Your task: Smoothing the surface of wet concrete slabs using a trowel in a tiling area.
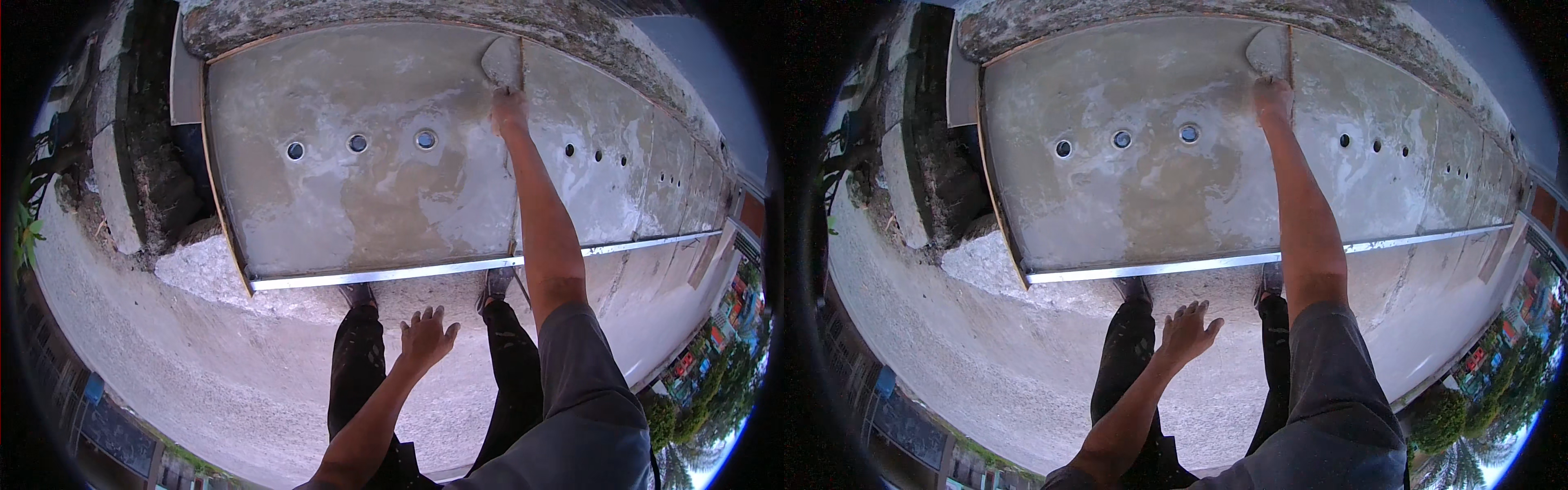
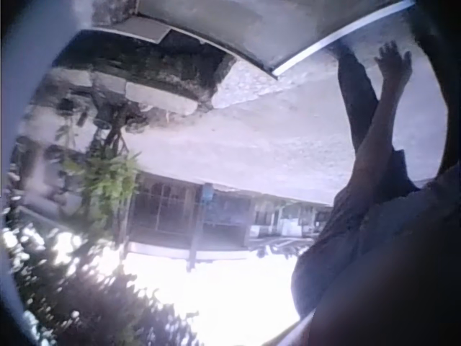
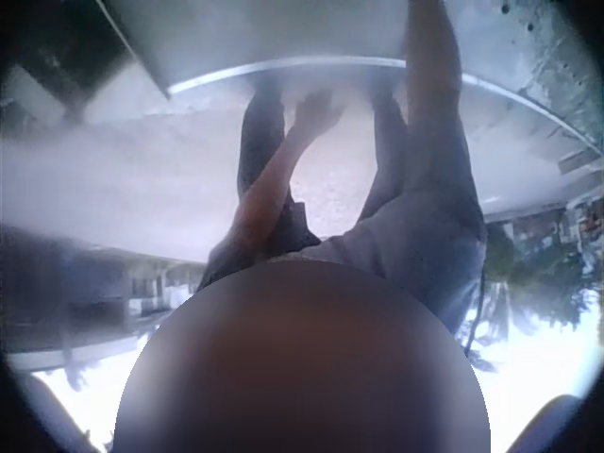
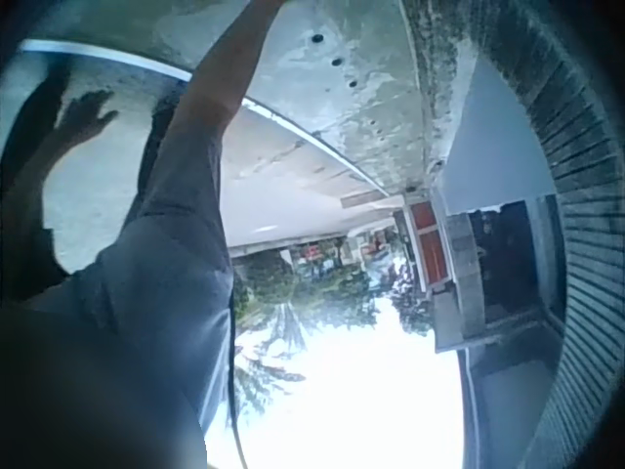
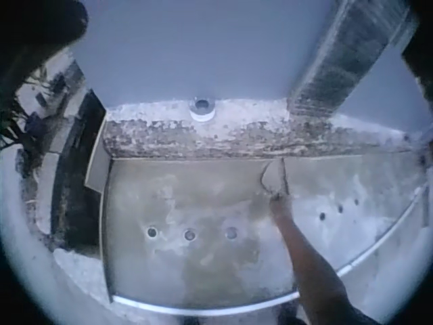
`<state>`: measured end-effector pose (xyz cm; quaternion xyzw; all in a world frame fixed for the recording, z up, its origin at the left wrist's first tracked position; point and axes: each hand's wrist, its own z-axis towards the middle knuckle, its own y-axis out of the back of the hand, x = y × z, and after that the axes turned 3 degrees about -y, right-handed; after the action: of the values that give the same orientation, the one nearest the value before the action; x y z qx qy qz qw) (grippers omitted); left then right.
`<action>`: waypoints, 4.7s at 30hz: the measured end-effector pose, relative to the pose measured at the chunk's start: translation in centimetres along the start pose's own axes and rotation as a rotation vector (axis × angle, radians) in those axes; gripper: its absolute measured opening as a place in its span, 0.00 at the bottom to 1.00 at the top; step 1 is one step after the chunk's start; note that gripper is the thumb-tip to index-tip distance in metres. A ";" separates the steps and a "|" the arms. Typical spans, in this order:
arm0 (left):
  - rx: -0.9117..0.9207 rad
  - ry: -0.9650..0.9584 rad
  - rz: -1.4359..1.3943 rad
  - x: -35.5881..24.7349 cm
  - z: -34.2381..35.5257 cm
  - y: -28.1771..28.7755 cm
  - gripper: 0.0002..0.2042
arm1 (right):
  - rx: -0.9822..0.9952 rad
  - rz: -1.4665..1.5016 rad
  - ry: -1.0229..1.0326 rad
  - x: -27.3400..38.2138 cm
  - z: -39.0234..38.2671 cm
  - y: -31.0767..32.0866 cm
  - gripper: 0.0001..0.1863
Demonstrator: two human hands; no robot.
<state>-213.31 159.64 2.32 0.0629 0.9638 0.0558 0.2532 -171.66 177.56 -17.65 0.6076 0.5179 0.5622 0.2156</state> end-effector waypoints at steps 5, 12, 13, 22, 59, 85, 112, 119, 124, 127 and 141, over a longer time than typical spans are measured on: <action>-0.012 0.000 -0.038 0.7 -0.7 1.1 0.33 | 0.093 -0.004 0.187 3.6 -3.7 -4.1 0.19; -0.022 -0.019 -0.120 1.3 -1.3 2.6 0.33 | 0.071 0.235 0.049 12.2 -10.8 -11.2 0.11; -0.030 0.024 -0.121 2.9 -2.0 2.8 0.33 | 0.132 0.167 0.145 14.6 -14.5 -12.6 0.11; -0.140 -0.080 -0.180 3.9 -3.3 5.1 0.31 | 0.229 0.071 0.409 25.6 -23.3 -20.2 0.13; -0.175 -0.043 -0.114 5.5 -3.1 -1.7 0.31 | 0.587 -0.043 1.081 7.7 -42.2 -4.6 0.19; -0.593 0.129 0.218 3.5 -27.4 -6.2 0.26 | 0.402 -0.246 -0.273 -34.5 -32.9 52.4 0.18; -0.299 -0.053 0.455 5.7 -25.4 -8.7 0.20 | 0.114 0.193 -1.051 -52.2 -64.0 67.4 0.21; -0.149 0.040 -0.050 2.0 -32.5 -11.6 0.26 | -0.043 0.245 -1.099 -51.8 -65.0 68.4 0.22; -0.299 0.194 -0.202 -2.4 -28.7 -10.4 0.23 | -0.082 0.394 -1.117 -53.5 -66.9 68.4 0.20; -0.328 0.044 -0.182 -3.0 -26.1 -7.9 0.24 | -0.048 0.440 -1.144 -52.5 -66.7 68.3 0.17; -0.496 0.025 -0.042 -12.7 -26.5 -12.8 0.23 | 0.122 0.550 -1.157 -60.9 -64.8 66.9 0.15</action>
<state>-216.64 143.10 29.64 -0.0219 0.9247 0.2862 0.2500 -194.24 78.92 28.65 0.9344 0.1744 0.1479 0.2732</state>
